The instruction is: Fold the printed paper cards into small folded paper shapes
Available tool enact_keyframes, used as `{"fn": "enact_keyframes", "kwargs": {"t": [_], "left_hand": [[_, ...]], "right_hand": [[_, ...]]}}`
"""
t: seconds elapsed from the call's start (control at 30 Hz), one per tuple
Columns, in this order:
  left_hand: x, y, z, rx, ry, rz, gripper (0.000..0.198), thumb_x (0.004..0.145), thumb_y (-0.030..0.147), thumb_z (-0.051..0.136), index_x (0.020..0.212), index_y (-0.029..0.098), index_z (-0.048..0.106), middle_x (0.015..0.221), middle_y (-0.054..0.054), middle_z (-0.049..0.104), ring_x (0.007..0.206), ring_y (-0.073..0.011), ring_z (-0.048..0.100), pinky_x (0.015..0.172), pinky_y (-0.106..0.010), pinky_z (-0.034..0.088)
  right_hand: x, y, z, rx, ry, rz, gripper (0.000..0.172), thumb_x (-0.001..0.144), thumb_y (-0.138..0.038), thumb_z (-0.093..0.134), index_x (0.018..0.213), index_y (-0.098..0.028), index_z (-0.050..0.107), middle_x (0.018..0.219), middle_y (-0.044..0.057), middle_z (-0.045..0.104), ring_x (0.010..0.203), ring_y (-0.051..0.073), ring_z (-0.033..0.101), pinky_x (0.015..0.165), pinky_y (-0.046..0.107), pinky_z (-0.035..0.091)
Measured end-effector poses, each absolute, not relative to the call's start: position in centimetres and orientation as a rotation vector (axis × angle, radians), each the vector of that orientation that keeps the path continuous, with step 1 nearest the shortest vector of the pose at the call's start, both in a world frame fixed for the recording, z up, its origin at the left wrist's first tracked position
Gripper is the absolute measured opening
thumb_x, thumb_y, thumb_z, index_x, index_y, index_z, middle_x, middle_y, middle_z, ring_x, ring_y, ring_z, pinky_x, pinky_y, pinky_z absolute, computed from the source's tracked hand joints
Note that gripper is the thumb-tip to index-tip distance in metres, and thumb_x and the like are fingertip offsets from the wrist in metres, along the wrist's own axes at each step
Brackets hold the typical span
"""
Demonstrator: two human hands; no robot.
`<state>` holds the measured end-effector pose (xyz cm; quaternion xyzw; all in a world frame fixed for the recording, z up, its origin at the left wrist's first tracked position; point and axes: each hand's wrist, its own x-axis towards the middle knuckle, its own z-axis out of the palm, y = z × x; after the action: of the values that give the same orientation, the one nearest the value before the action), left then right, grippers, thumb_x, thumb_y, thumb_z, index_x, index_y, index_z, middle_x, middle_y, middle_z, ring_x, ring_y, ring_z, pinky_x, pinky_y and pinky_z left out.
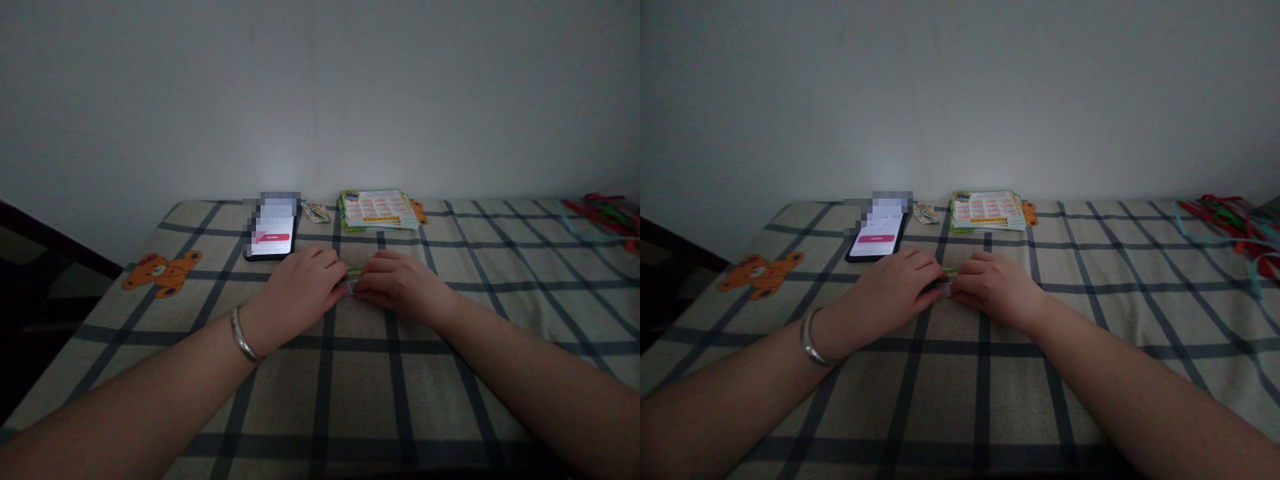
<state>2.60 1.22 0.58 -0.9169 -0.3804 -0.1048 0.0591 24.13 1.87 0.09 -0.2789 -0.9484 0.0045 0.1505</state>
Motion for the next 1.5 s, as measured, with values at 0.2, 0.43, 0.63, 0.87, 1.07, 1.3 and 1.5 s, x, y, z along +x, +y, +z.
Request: {"fn": "enact_keyframes", "kwargs": {"t": [0.2, 0.43, 0.63, 0.87, 1.07, 1.3, 1.5], "left_hand": [[2.0, 2.4, 0.4, -2.997, -0.852, -0.346, 0.005, 0.086, 0.016, 0.057, 0.085, 0.017, 0.062, 0.093, -0.005, 0.061, 0.094, -0.0197, 0.055, 0.085, -0.032, 0.045], [1.1, 2.6, 2.1, -3.081, -0.608, -0.156, 0.022, 0.090, 0.013, 0.051, 0.097, 0.024, 0.068, 0.092, -0.001, 0.067, 0.089, -0.0170, 0.060, 0.074, -0.028, 0.046], [1.5, 1.2, 2.4, -2.973, -0.689, -0.094, 0.016, 0.088, 0.014, 0.053, 0.094, 0.020, 0.067, 0.094, -0.003, 0.066, 0.092, -0.0204, 0.059, 0.077, -0.034, 0.047], [1.9, 0.9, 2.1, -2.918, -0.646, -0.116, 0.014, 0.089, 0.014, 0.054, 0.097, 0.020, 0.064, 0.095, -0.002, 0.066, 0.096, -0.0220, 0.057, 0.088, -0.040, 0.046], [2.0, 0.1, 2.5, -2.862, -0.677, -0.107, 0.012, 0.089, 0.013, 0.054, 0.095, 0.017, 0.064, 0.095, -0.005, 0.065, 0.098, -0.0235, 0.055, 0.092, -0.043, 0.045], [1.4, 0.7, 3.0, -2.942, -0.743, -0.055, 0.016, 0.088, 0.010, 0.053, 0.093, 0.018, 0.065, 0.093, -0.004, 0.066, 0.098, -0.0208, 0.057, 0.089, -0.038, 0.047], [1.2, 0.8, 3.2, -2.977, -0.744, -0.069, 0.018, 0.088, 0.010, 0.052, 0.094, 0.019, 0.067, 0.095, -0.003, 0.067, 0.098, -0.0195, 0.059, 0.089, -0.036, 0.048]], "right_hand": [[24.5, 1.6, 0.1, -0.764, -2.810, 0.032, 0.025, 0.096, -0.028, 0.046, 0.098, -0.023, 0.070, 0.089, 0.004, 0.067, 0.088, 0.019, 0.057, 0.076, 0.031, 0.043], [24.0, 1.4, 0.6, -0.800, -2.843, 0.001, 0.022, 0.093, -0.025, 0.049, 0.093, -0.023, 0.071, 0.084, 0.004, 0.065, 0.081, 0.018, 0.056, 0.071, 0.031, 0.043], [23.6, 1.3, 1.3, -0.836, -2.907, -0.048, 0.018, 0.091, -0.022, 0.052, 0.089, -0.021, 0.070, 0.089, 0.005, 0.065, 0.084, 0.018, 0.055, 0.071, 0.031, 0.041], [23.6, 1.3, 1.1, -0.832, -2.914, -0.114, 0.014, 0.089, -0.022, 0.055, 0.086, -0.021, 0.068, 0.086, 0.004, 0.063, 0.081, 0.018, 0.054, 0.067, 0.031, 0.038], [23.7, 1.4, 1.2, -0.838, -2.910, -0.110, 0.009, 0.085, -0.021, 0.058, 0.079, -0.020, 0.065, 0.084, 0.003, 0.062, 0.080, 0.018, 0.053, 0.067, 0.031, 0.038], [24.5, 1.4, 1.8, -0.830, -2.962, -0.079, 0.009, 0.087, -0.020, 0.057, 0.080, -0.020, 0.064, 0.086, 0.003, 0.063, 0.082, 0.018, 0.053, 0.069, 0.031, 0.037], [24.8, 1.3, 2.5, -0.864, -2.995, -0.011, 0.014, 0.089, -0.020, 0.056, 0.076, -0.019, 0.062, 0.082, 0.002, 0.060, 0.078, 0.016, 0.051, 0.067, 0.030, 0.036]]}}
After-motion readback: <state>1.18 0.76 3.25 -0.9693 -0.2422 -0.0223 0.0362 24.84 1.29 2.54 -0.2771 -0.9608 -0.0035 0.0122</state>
